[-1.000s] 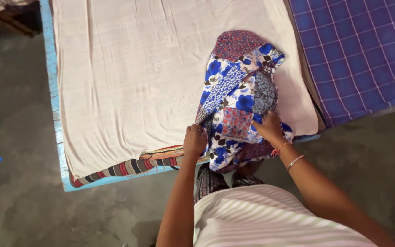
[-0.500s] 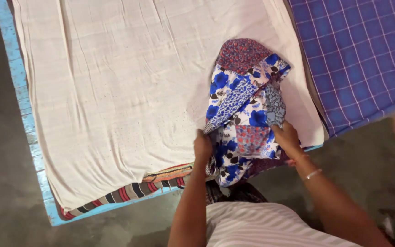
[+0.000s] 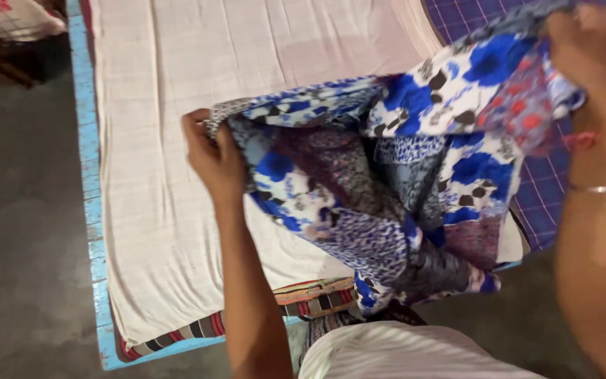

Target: The person repeatedly lifts, shakes, and folds a large patterned quilt on a bed. The hands turn the quilt over multiple times and smooth it out, but the final folded state is not shown.

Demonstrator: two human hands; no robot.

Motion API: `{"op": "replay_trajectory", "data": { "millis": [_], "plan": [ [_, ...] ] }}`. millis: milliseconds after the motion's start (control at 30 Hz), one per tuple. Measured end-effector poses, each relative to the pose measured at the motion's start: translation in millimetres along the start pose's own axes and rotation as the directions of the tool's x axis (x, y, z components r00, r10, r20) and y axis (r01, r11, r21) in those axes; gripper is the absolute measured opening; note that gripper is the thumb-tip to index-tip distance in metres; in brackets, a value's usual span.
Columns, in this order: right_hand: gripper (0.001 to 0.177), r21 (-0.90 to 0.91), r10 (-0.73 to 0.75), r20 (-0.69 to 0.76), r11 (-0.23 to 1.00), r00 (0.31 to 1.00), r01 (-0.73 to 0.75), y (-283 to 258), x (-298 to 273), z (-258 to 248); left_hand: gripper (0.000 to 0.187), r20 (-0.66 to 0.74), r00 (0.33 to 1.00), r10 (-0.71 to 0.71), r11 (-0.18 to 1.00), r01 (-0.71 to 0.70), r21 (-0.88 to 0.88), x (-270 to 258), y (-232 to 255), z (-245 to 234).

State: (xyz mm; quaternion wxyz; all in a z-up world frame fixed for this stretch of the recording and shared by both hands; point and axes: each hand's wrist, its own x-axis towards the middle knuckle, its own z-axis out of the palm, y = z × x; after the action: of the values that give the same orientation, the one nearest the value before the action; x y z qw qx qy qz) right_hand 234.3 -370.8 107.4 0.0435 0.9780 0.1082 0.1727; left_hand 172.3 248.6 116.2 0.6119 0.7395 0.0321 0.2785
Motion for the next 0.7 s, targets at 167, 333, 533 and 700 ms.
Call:
{"op": "replay_trajectory", "data": {
  "millis": [167,333,533,700],
  "plan": [
    [0.010,0.428,0.272,-0.102,0.880,0.957,-0.204,-64,37,-14,0.012,-0.076,0.997,-0.005,0.953,0.028,0.301,-4,-22,-48],
    [0.034,0.526,0.221,0.043,0.824,0.974,-0.210,-157,0,-36,0.011,-0.084,0.993,-0.085,0.876,0.114,0.468,-65,-83,-58],
    [0.043,0.410,0.215,0.366,0.836,0.905,-0.364,-149,-102,55,0.012,-0.100,0.964,-0.246,0.843,0.264,0.468,-150,-134,-31],
    [0.041,0.326,0.328,0.672,0.673,0.664,-0.663,-159,-156,16,0.026,-0.002,0.960,-0.281,0.794,0.233,0.562,-186,-128,5]
  ]
}}
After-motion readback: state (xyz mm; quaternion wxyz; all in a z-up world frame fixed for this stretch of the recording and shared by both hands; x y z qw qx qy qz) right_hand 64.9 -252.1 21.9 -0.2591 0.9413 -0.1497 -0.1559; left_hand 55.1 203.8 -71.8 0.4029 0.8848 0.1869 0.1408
